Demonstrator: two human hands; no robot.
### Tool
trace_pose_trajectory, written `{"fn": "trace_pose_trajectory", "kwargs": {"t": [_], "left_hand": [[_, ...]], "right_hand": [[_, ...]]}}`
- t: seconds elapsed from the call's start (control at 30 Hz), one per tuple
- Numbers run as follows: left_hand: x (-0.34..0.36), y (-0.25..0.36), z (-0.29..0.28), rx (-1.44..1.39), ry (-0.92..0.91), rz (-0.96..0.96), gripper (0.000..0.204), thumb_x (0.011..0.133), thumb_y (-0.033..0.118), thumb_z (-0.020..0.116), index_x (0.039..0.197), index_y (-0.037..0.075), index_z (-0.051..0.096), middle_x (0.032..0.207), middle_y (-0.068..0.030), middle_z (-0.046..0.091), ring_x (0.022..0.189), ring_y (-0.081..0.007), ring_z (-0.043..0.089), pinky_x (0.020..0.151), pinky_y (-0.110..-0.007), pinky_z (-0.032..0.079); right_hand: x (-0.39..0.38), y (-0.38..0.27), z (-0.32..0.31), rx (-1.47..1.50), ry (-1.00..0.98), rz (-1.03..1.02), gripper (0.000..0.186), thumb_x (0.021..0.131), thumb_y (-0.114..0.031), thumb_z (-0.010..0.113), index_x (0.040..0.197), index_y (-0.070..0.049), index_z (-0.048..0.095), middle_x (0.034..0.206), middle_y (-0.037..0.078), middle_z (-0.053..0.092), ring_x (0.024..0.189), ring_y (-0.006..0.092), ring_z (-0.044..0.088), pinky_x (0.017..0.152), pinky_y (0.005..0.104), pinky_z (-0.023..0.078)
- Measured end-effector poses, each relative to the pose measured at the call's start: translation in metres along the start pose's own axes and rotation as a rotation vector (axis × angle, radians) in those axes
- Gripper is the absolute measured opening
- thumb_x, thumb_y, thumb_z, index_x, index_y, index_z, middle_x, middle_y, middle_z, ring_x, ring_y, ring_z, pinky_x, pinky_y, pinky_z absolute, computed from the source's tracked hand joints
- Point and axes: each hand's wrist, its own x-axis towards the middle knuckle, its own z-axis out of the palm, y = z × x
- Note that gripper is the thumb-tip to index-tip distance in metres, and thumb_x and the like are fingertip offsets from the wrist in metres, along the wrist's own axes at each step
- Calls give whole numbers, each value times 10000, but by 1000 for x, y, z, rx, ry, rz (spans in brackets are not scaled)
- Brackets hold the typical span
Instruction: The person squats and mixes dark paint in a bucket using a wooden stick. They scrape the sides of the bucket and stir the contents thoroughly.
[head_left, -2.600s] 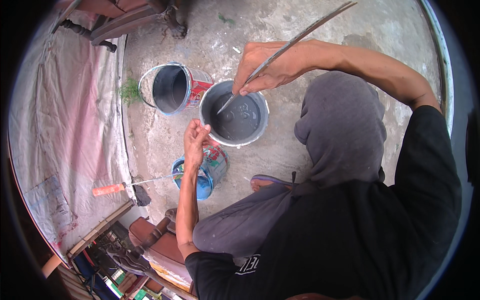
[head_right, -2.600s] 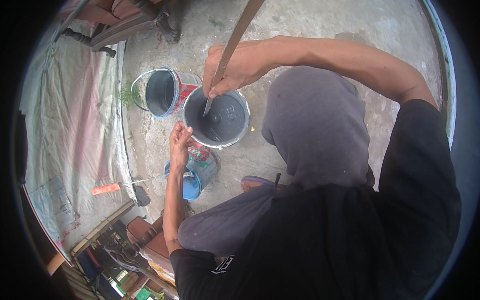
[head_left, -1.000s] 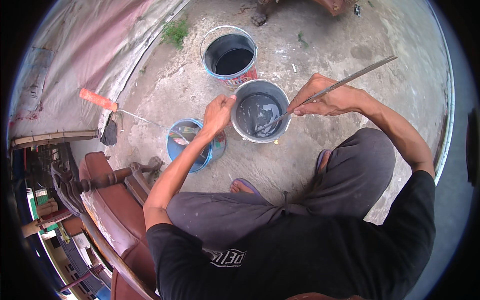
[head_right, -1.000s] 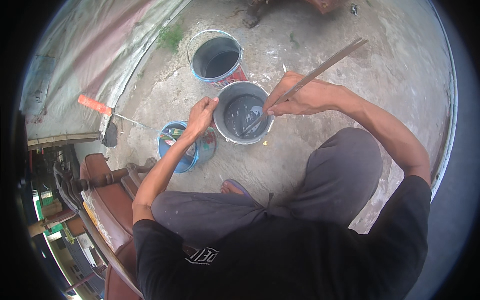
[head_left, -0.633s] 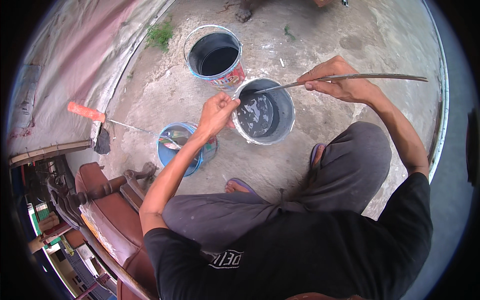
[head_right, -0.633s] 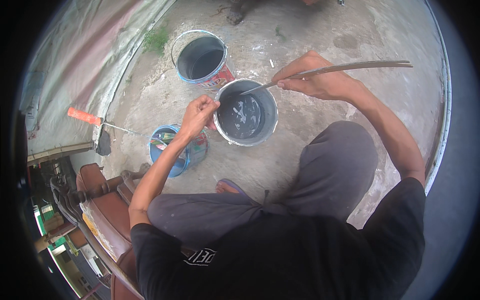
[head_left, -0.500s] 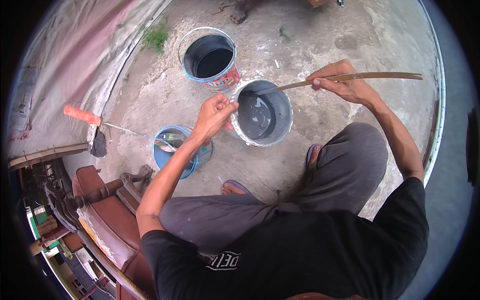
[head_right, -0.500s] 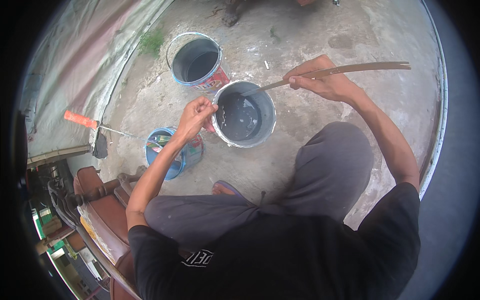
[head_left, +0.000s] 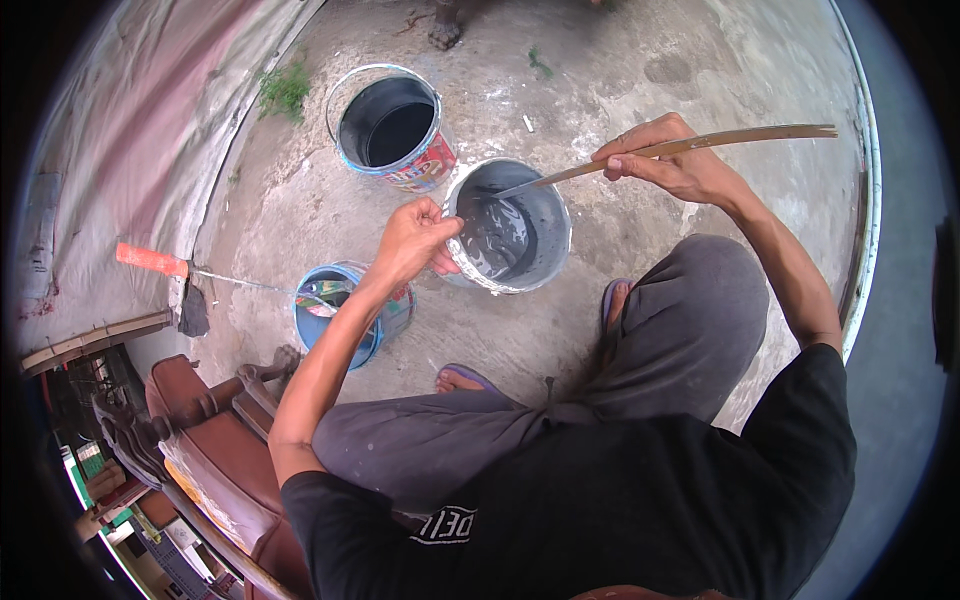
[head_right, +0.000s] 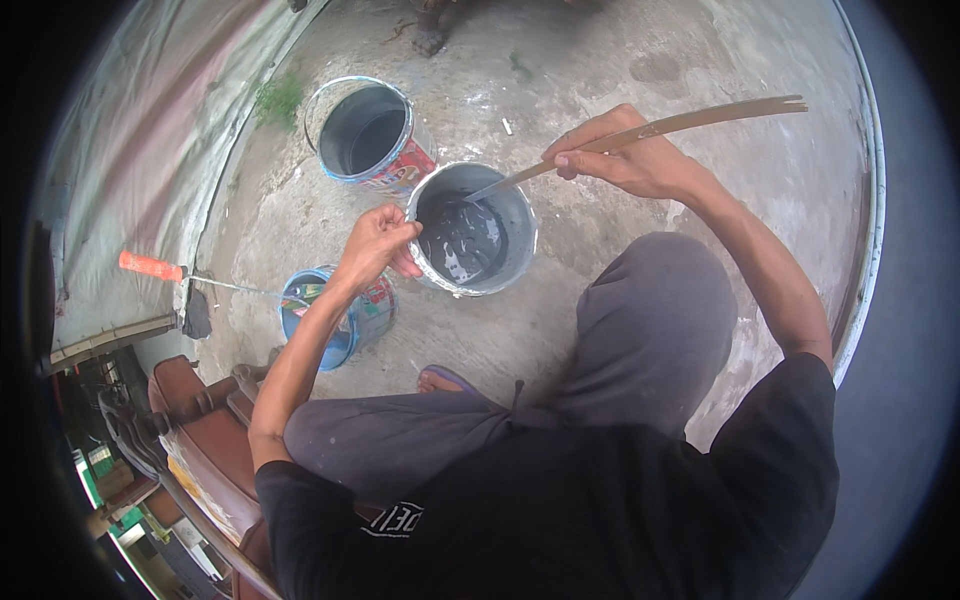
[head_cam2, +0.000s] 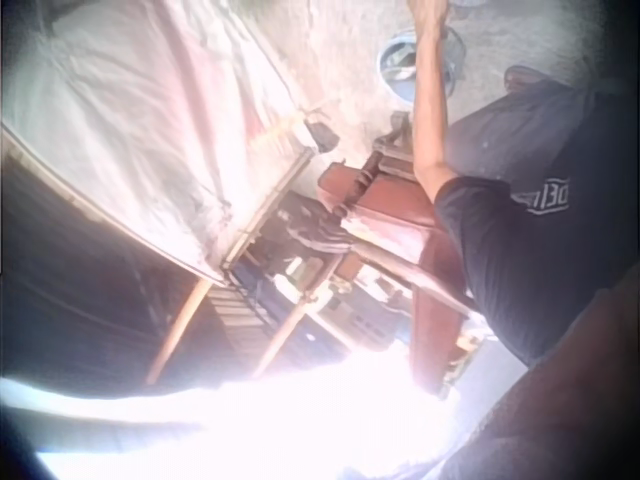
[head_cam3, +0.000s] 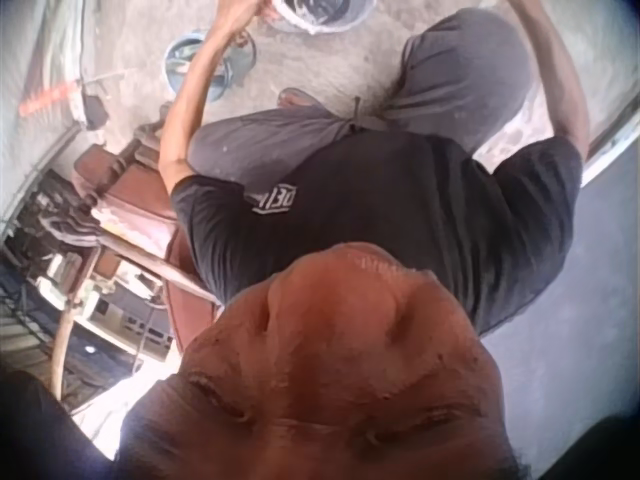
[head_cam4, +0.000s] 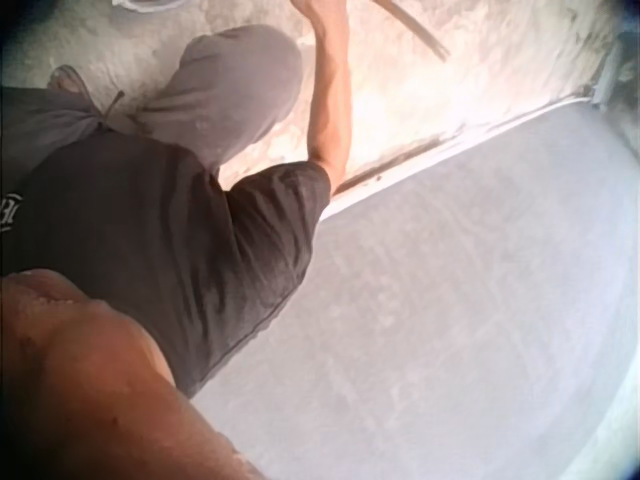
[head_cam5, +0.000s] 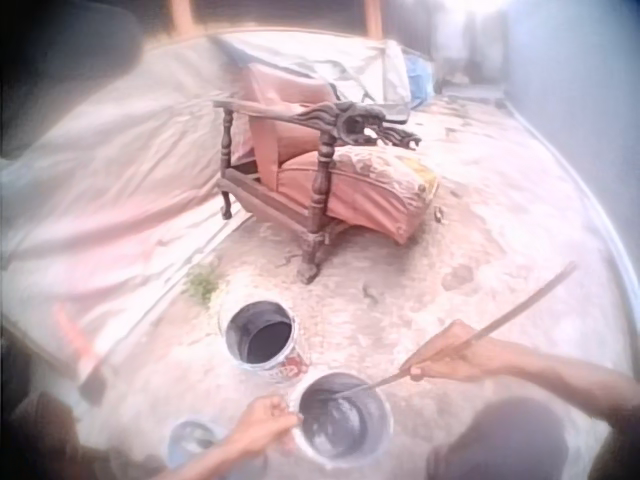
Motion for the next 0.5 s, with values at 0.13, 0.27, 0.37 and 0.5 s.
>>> {"fn": "trace_pose_trajectory", "kwargs": {"t": [0.13,0.27,0.37,0.5], "left_hand": [[-7,2,-4,132,6,-86,217,989,202,642,955,3,563,659,-145,673,533,-238,720,461,-302,580],[-12,5,-4,111,14,-123,266,971,226,681,861,22,553,652,-139,668,541,-224,721,461,-301,581],[-15,0,-5,139,-21,-98,269,979,225,674,850,24,549,652,-148,672,542,-226,722,462,-304,580],[-17,1,-2,161,-66,-99,241,988,214,653,879,16,566,667,-175,690,552,-237,729,469,-302,578]], "right_hand": [[-3,-5,-1,-59,-122,-27,298,981,-283,692,1054,-19,808,802,106,771,761,218,736,686,385,578],[-6,-3,1,34,-185,-1,293,977,-283,688,1045,-25,811,777,100,762,742,217,731,671,391,575],[-1,-2,4,54,-99,-22,294,969,-289,695,1055,-34,812,782,111,766,735,227,732,669,402,582],[-1,-8,2,-56,-67,-78,306,967,-295,700,1071,-27,806,793,115,769,748,231,736,675,401,585]]}}
